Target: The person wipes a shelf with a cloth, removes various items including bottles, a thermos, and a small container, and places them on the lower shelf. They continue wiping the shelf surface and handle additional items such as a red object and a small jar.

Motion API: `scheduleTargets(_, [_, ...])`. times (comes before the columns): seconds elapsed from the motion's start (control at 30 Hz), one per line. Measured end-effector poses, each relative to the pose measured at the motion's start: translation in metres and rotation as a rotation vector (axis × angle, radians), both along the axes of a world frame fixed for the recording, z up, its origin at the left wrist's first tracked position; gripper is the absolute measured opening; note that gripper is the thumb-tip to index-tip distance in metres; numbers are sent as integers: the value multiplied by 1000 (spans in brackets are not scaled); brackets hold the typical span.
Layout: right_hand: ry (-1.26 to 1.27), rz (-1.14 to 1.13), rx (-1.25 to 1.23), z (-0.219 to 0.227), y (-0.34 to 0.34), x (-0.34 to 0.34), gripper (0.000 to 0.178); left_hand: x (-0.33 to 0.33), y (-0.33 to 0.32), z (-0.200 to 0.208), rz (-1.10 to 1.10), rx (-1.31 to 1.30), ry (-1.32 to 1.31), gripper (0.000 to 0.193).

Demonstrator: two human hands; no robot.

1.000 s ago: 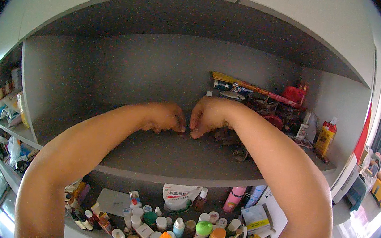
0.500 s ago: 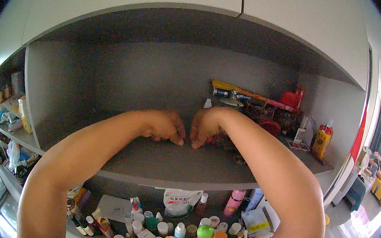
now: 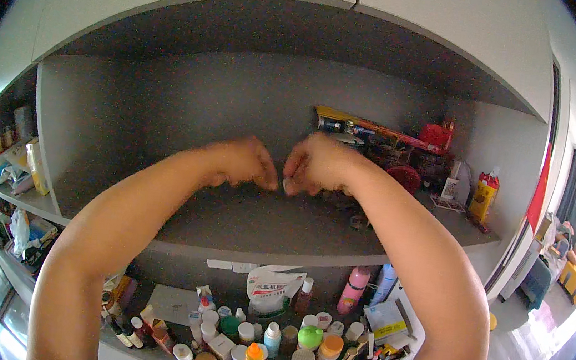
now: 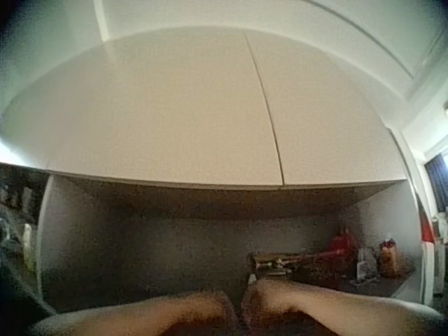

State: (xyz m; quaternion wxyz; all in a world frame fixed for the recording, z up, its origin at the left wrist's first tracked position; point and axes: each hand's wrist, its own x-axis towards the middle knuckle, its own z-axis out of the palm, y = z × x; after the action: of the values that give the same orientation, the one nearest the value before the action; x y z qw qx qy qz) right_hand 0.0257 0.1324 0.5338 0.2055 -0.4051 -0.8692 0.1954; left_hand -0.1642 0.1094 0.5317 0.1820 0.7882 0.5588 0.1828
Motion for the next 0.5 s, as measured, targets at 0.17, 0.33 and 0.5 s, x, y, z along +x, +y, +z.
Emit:
scheduleTargets(0.17, [419, -10, 290, -15, -86, 17, 20, 8, -63, 9, 56, 37, -478, 25])
scheduleTargets(0.33, [739, 12, 392, -85, -167, 17, 18, 15, -149, -64, -127, 102, -700, 20])
scheduleTargets(0.5, [804, -7, 152, -172, -179, 27, 20, 29, -168, -157, -231, -84, -1034, 19])
